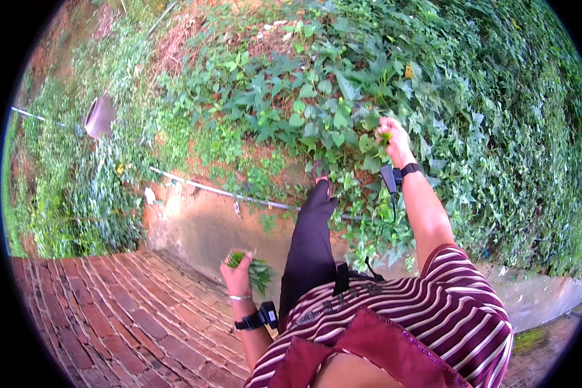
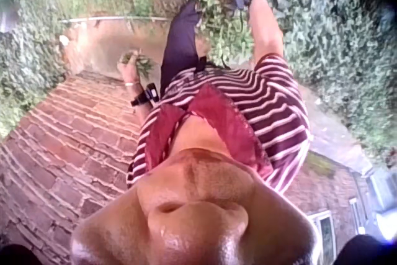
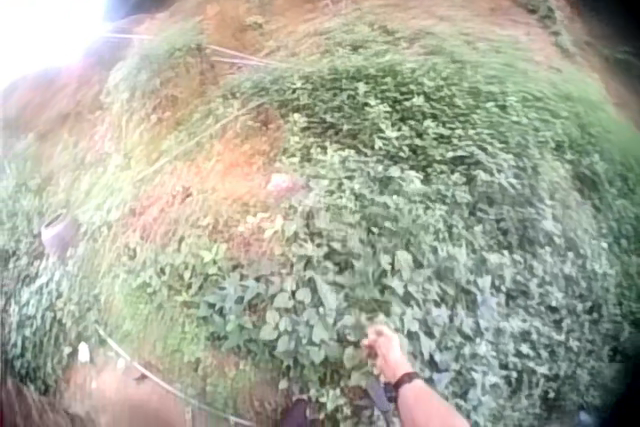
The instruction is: The person harvests leaves by hand from a vine growing on a wall and gathers them in their hand.
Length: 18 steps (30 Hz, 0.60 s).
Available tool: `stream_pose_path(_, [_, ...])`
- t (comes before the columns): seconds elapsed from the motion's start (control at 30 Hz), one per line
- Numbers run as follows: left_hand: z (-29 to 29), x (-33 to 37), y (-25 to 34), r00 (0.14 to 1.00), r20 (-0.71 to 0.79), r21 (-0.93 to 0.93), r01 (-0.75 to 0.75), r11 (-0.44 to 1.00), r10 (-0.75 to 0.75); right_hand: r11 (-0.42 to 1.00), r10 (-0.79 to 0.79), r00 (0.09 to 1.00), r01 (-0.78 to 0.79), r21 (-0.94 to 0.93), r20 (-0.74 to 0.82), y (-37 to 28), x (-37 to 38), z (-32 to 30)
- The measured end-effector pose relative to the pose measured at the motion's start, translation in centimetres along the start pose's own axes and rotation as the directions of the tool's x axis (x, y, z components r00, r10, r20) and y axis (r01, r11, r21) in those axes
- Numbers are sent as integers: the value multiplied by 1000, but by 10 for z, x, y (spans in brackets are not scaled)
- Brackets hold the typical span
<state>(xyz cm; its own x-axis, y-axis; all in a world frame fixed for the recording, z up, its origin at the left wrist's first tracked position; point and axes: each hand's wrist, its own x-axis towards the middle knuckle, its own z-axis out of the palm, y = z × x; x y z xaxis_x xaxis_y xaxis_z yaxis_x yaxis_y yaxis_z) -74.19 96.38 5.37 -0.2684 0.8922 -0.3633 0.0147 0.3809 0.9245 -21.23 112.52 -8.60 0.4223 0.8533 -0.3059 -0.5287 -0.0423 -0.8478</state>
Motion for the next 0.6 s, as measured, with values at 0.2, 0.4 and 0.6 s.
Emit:
stream_pose_path(0.2, [-3,-29,17,999,50,-125,6,992,0,943,45,869,-200,267,492,-36,-116,119])
stream_pose_path(0.4, [21,-55,38,976,200,-179,-54,982,90,818,16,552,-487,307,834,-6,-180,172])
stream_pose_path(0.6, [23,-81,55,939,247,-227,-186,956,242,898,136,553,-420,134,822,-7,-249,205])
